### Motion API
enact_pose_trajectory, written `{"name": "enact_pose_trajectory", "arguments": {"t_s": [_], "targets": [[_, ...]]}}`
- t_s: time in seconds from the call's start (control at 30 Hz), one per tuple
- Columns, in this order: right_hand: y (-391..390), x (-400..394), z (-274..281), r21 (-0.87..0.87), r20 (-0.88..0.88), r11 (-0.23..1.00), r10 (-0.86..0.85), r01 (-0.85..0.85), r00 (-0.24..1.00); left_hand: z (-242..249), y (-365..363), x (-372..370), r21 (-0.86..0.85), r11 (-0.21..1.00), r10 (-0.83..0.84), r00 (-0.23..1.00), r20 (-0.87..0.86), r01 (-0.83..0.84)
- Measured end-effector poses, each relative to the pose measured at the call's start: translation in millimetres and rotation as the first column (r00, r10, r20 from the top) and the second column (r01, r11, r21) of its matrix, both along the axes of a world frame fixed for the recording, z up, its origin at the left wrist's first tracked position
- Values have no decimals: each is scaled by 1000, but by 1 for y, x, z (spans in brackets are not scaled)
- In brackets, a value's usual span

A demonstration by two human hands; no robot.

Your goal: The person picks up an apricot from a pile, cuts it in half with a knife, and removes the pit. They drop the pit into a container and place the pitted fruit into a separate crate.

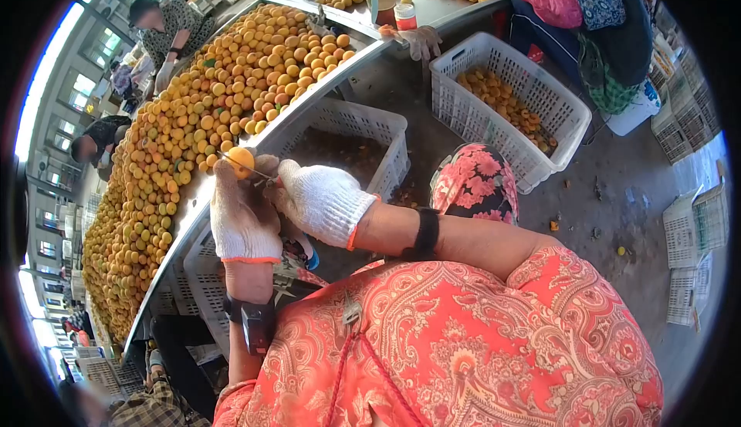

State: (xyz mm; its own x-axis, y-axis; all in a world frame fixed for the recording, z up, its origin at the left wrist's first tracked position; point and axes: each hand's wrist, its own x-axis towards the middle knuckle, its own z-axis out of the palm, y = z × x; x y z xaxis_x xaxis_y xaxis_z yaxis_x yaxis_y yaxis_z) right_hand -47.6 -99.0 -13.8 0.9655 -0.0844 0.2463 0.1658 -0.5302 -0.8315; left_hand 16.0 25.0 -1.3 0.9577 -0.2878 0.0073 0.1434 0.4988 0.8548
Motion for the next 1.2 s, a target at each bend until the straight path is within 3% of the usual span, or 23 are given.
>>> {"name": "enact_pose_trajectory", "arguments": {"t_s": [0.13,0.2,0.27,0.43,0.53,0.57,0.6,0.63,0.7,0.73,0.77,0.83,0.87,0.93,0.97,1.03,1.07,1.1,1.17,1.2], "targets": [[1,4,-13,-139,58,988,-66,74,996,-6,0,1,-74,996,-48,997,-57,44],[-3,2,-9,-197,-17,980,-37,33,999,-6,0,0,-133,989,-72,995,-74,62],[-3,3,-16,-163,21,985,-54,57,998,-8,3,1,-86,990,-107,993,48,111],[-6,0,-14,-125,62,990,-61,68,996,-6,3,0,-103,992,-75,997,5,75],[-15,-11,-2,-159,68,987,43,-32,997,-7,20,16,-52,998,-36,999,-32,34],[-20,-19,10,-104,45,994,46,-41,998,-8,24,23,-3,1000,-25,999,-41,25],[-25,-24,17,-51,23,998,47,-46,999,-1,25,18,-2,996,83,988,-133,-84],[-27,-24,19,-55,26,998,36,-35,999,-2,27,16,2,999,33,999,-27,-33],[-28,-19,21,134,103,982,-150,136,983,6,12,-10,95,994,-65,995,73,58],[-29,-12,18,188,135,971,-174,147,975,8,4,-22,131,979,-171,978,123,155],[-31,-10,19,277,50,955,-126,107,991,11,-7,-35,269,953,-189,969,158,142],[-31,-1,10,621,45,780,59,-75,997,-2,-9,-24,562,821,-272,794,544,-104],[-33,1,6,622,44,779,58,-73,997,-5,-8,-23,563,820,-274,794,543,-102],[-33,0,8,660,-117,751,136,-26,984,4,-7,-30,634,773,-232,921,314,-22],[-31,-1,8,665,-123,746,142,-25,982,10,-7,-34,640,768,-229,924,306,-21],[-27,-1,6,700,21,711,62,-59,998,18,-11,-43,489,866,-171,980,105,99],[-25,-1,4,659,56,749,35,-63,998,18,-19,-45,420,907,-62,992,113,9],[-23,0,1,663,44,746,42,-60,998,7,-16,-36,307,950,-98,985,141,50],[-24,3,-4,558,37,830,-21,-3,999,5,-6,-25,281,939,-197,980,-31,198],[-23,5,-8,559,26,829,-15,-2,1000,2,-7,-25,280,940,-191,981,-42,195]]}}
